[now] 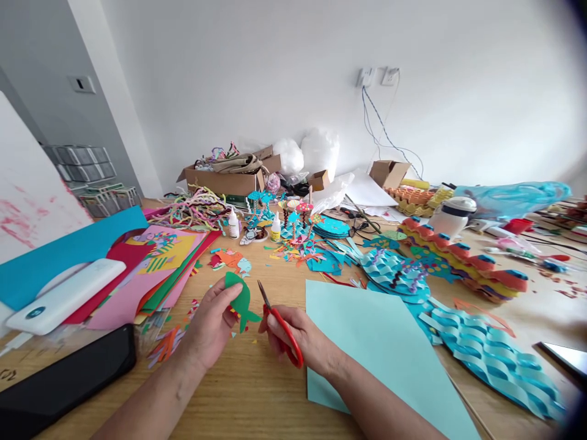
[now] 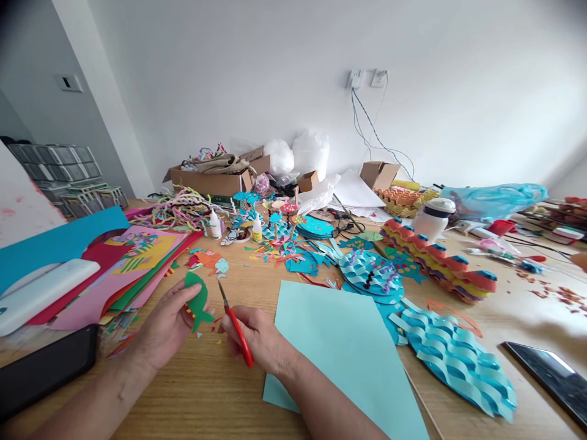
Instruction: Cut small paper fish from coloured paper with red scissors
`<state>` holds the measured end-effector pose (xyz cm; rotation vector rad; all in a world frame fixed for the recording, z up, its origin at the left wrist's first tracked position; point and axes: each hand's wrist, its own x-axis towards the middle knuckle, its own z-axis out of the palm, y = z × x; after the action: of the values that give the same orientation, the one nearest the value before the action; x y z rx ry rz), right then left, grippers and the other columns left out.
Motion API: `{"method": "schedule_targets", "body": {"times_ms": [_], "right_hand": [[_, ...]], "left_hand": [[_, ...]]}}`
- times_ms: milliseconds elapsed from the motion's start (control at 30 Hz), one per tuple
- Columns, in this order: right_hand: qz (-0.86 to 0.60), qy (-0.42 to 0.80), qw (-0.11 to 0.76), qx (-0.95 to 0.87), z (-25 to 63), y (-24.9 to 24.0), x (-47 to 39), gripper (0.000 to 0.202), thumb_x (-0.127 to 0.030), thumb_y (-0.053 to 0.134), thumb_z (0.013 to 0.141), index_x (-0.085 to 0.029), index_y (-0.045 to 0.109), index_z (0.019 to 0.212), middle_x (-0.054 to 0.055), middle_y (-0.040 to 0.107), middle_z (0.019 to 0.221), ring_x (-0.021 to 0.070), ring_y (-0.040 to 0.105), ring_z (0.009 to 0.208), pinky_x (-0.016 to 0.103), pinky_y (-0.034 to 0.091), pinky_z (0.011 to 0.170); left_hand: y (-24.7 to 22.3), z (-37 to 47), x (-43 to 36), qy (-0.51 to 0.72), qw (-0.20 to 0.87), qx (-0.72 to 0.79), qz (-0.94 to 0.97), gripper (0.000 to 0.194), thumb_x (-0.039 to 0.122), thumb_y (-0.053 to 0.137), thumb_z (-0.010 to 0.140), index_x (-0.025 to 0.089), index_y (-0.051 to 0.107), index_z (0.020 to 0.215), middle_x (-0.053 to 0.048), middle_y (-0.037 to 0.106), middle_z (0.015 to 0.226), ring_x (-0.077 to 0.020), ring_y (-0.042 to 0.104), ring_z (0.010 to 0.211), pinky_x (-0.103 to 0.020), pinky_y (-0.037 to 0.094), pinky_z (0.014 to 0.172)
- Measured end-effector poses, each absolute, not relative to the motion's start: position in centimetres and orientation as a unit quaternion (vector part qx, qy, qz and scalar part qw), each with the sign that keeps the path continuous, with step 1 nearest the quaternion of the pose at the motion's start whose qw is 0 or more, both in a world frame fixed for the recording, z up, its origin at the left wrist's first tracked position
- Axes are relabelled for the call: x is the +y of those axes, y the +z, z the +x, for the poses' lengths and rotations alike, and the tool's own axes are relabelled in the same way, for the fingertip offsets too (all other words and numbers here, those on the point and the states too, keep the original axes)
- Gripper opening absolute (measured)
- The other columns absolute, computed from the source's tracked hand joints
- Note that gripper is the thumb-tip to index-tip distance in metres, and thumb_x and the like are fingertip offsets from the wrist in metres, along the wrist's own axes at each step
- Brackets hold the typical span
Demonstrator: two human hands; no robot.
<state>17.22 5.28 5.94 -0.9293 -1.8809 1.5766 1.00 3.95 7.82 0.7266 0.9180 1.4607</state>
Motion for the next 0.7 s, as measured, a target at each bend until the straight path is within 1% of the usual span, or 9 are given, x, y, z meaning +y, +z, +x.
{"method": "schedule_targets", "body": {"times_ms": [67,167,367,433,600,700], "right_hand": [[-0.353,0.58,0.259,-0.687,17.19,5.69,5.41,0.051,-0.06,0.037,0.083,-0.013,0.056,0.08,-0.004,0.047,0.05,0.0074,0.041,0.043,0.018,0.032,0.042],[-0.375,0.542,0.265,-0.704,17.04,5.55,5.36,0.048,-0.058,0.038,0.084,-0.014,0.055,0.076,-0.004,0.047,0.05,0.0081,0.043,0.046,0.018,0.033,0.045],[-0.371,0.5,0.256,-0.739,16.84,5.99,4.9,0.043,-0.055,0.043,0.083,-0.016,0.052,0.068,-0.003,0.047,0.053,0.0088,0.041,0.049,0.02,0.031,0.046],[-0.363,0.502,0.251,-0.744,16.88,6.14,4.85,0.042,-0.055,0.043,0.082,-0.016,0.051,0.067,-0.003,0.047,0.053,0.0087,0.041,0.049,0.02,0.031,0.046],[-0.354,0.527,0.245,-0.733,16.98,6.44,4.73,0.042,-0.054,0.043,0.083,-0.016,0.05,0.066,-0.004,0.047,0.053,0.0083,0.041,0.048,0.019,0.033,0.046],[-0.354,0.533,0.249,-0.727,16.98,6.53,4.67,0.043,-0.055,0.043,0.083,-0.016,0.048,0.063,-0.004,0.046,0.052,0.0077,0.041,0.047,0.019,0.033,0.045]], "left_hand": [[8.0,0.96,4.0,0.636,0.602,0.387,0.289,0.022,0.024,0.072,0.06,0.017,0.051,0.063,0.006,0.051,0.056,-0.0081,0.048,0.051,-0.018,0.041,0.045],[8.05,0.95,4.03,0.626,0.621,0.377,0.286,0.023,0.022,0.073,0.059,0.017,0.051,0.063,0.005,0.052,0.056,-0.0081,0.048,0.052,-0.017,0.04,0.045],[7.57,1.19,3.83,0.597,0.622,0.371,0.346,0.019,0.024,0.069,0.066,0.018,0.051,0.065,0.006,0.052,0.055,-0.0072,0.047,0.048,-0.018,0.04,0.047],[7.48,1.26,3.72,0.594,0.613,0.378,0.359,0.018,0.025,0.068,0.067,0.018,0.052,0.066,0.006,0.053,0.055,-0.0074,0.047,0.048,-0.019,0.04,0.047],[7.45,1.26,3.66,0.587,0.598,0.394,0.378,0.018,0.027,0.069,0.065,0.017,0.053,0.065,0.004,0.056,0.057,-0.0107,0.052,0.054,-0.022,0.041,0.052],[7.52,1.28,3.73,0.587,0.594,0.399,0.378,0.019,0.026,0.071,0.063,0.017,0.054,0.065,0.004,0.055,0.057,-0.0101,0.05,0.053,-0.021,0.04,0.051]]}}
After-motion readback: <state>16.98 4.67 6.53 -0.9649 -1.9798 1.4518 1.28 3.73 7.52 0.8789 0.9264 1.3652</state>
